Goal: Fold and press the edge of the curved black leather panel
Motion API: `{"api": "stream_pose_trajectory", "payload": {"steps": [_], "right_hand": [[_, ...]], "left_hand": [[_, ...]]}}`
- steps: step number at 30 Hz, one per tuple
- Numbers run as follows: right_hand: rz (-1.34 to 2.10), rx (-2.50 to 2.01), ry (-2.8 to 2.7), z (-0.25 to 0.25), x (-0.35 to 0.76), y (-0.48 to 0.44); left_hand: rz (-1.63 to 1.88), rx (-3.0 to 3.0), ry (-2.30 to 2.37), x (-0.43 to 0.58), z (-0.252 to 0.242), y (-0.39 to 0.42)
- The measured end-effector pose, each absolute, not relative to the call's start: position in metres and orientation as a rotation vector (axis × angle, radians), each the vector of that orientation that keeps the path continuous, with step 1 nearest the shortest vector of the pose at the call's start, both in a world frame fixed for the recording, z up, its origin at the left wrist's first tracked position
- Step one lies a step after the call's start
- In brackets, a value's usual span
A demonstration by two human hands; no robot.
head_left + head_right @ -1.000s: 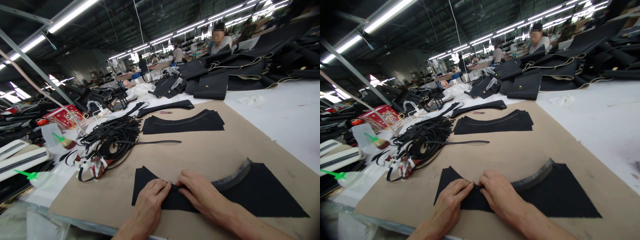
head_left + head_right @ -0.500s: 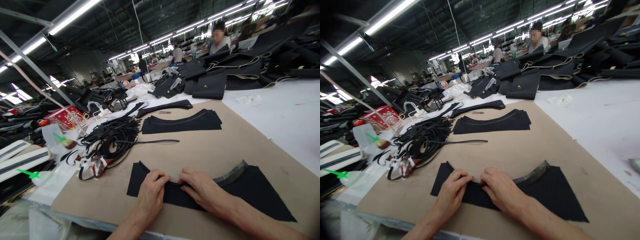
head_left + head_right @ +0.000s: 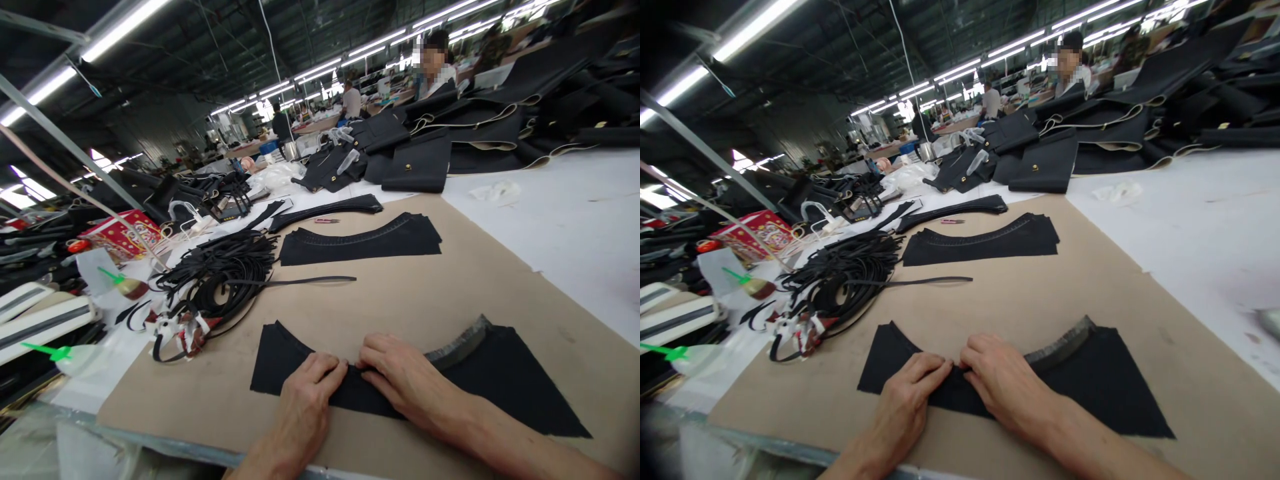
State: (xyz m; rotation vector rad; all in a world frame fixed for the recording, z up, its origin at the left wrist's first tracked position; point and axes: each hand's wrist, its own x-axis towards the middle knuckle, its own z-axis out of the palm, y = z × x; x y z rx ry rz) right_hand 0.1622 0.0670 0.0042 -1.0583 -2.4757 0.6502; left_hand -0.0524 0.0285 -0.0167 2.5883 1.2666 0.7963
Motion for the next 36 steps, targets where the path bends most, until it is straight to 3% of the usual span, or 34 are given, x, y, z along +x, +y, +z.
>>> {"api": "stream_pose_trajectory", "payload": {"steps": [18, 26, 36], "right_hand": [[0.571, -0.954, -2.553, 0.007, 0.186, 0.062], [0.535, -0.954, -2.557, 0.005, 0.186, 0.062], [0.682, -1.066, -2.501, 0.013, 0.185, 0.056]], "left_hand": [[0.870, 2.566, 1.304, -0.035, -0.011, 0.029], [0.736, 2.684, 1.246, -0.019, -0.016, 0.020], [0.747, 2.596, 1.138, -0.043, -0.003, 0.022]]}}
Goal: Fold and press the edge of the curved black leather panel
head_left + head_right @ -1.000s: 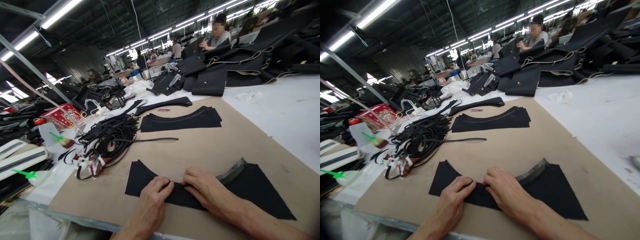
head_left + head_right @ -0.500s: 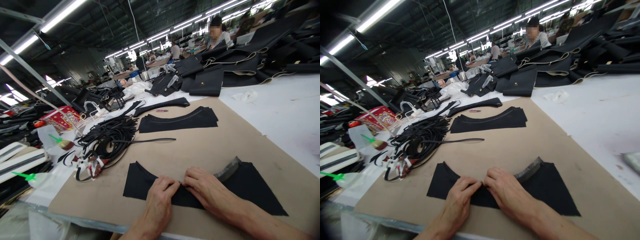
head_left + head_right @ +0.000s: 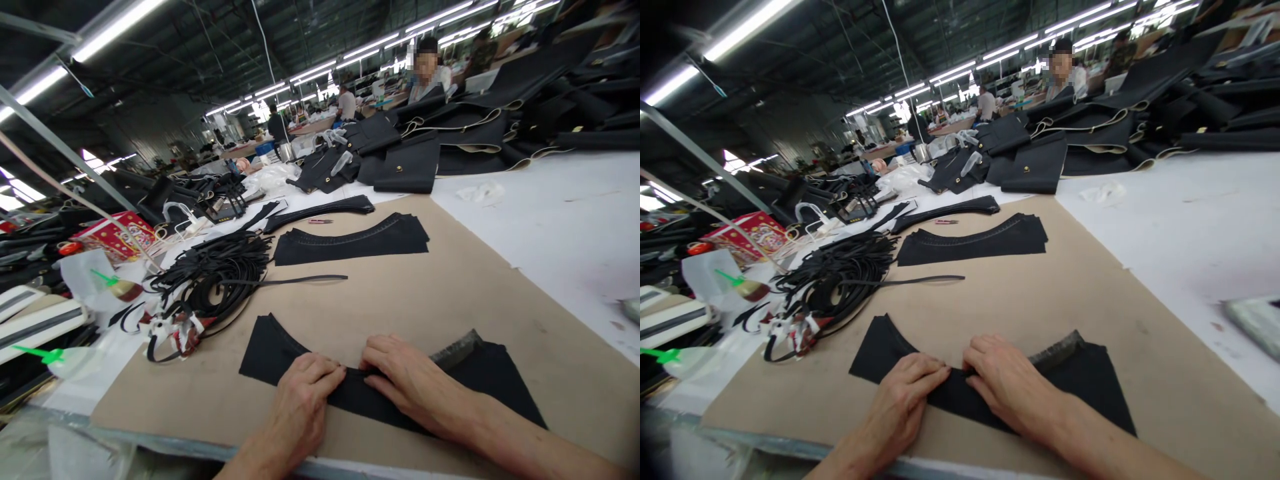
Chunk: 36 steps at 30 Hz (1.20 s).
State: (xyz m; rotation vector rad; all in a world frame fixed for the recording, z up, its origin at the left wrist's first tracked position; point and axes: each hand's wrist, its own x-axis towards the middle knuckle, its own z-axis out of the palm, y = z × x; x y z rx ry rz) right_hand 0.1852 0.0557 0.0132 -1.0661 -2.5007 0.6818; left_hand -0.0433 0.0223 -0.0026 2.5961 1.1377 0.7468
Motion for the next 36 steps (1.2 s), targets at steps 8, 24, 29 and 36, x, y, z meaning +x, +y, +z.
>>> {"api": "stream_pose_trajectory", "payload": {"steps": [8, 24, 29, 36], "right_hand": [[0.659, -1.099, -2.505, 0.012, 0.187, 0.054], [0.564, -0.979, -2.567, 0.011, 0.217, 0.051], [0.622, -0.975, -2.554, 0.013, 0.225, 0.053], [0.548, -1.021, -2.555, 0.018, 0.220, 0.046]], "left_hand": [[0.751, 2.371, 1.417, -0.005, 0.002, 0.024], [0.819, 2.678, 1.257, 0.001, -0.016, 0.008], [0.801, 2.735, 1.221, -0.006, -0.014, 0.009], [0.706, 2.617, 1.164, -0.016, 0.004, 0.016]]}}
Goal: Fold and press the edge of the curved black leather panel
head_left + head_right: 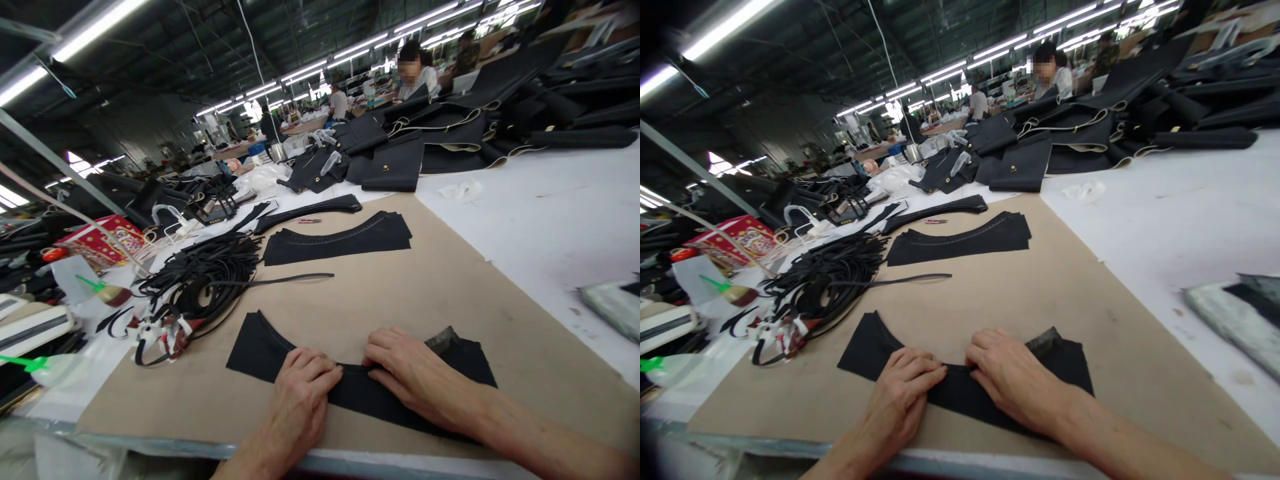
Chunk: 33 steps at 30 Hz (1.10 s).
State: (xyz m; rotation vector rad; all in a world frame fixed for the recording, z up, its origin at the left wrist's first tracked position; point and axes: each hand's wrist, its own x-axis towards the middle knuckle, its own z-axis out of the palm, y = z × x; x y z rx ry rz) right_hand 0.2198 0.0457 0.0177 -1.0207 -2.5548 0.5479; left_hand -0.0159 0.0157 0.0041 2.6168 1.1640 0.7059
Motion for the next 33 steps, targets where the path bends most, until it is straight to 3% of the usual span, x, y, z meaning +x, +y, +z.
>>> {"api": "stream_pose_trajectory", "payload": {"steps": [10, 26, 33], "right_hand": [[0.484, -1.074, -2.545, 0.015, 0.218, 0.045], [0.607, -1.001, -2.569, 0.016, 0.249, 0.050], [0.576, -0.994, -2.598, 0.013, 0.243, 0.048]], "left_hand": [[0.804, 2.206, 1.355, 0.033, 0.001, 0.014], [0.854, 2.942, 1.305, 0.027, -0.021, -0.004], [0.734, 2.885, 1.232, 0.008, -0.006, -0.004]]}}
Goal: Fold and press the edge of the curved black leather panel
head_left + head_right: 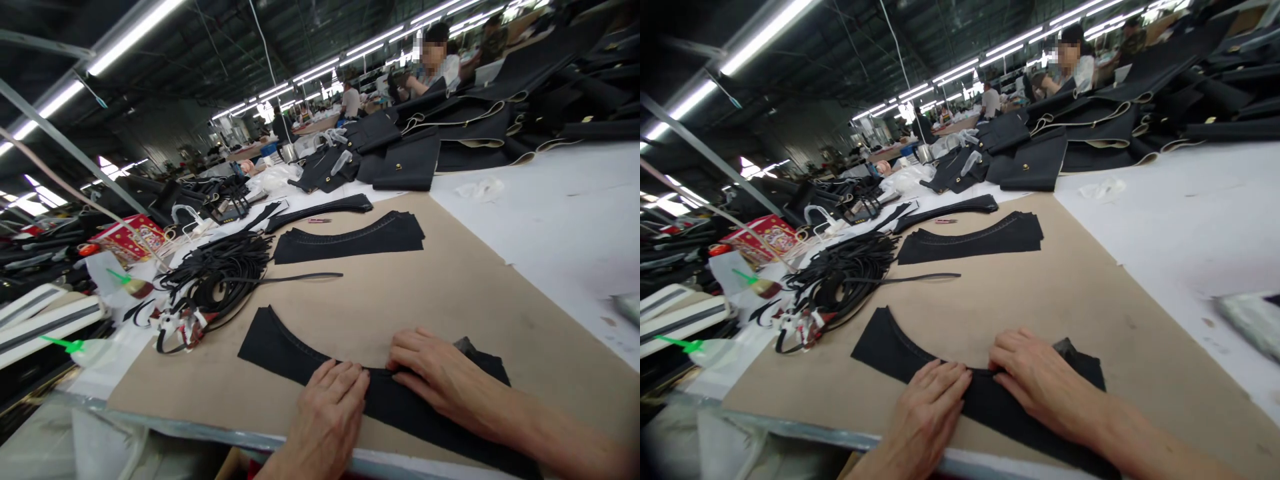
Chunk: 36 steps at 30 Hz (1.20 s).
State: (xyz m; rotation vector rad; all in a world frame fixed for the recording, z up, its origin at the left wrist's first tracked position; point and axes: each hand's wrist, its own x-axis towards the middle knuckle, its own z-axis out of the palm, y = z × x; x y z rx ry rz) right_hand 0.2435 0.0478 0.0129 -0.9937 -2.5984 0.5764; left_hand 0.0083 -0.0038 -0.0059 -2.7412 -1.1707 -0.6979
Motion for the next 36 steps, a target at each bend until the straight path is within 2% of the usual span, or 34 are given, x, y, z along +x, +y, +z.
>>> {"api": "stream_pose_trajectory", "payload": {"steps": [14, 26, 33, 36], "right_hand": [[0.506, -1.100, -2.512, 0.012, 0.222, 0.033], [0.568, -1.038, -2.569, 0.012, 0.253, 0.037], [0.521, -1.028, -2.612, 0.015, 0.257, 0.039], [0.504, -1.011, -2.628, 0.017, 0.257, 0.039]], "left_hand": [[-0.923, -2.927, -1.827, 0.037, 0.007, 0.008], [-0.871, -2.639, -1.101, 0.031, -0.018, -0.008], [-1.034, -2.684, -1.482, 0.047, -0.008, 0.001], [-1.057, -2.733, -1.507, 0.060, -0.009, 0.004]]}}
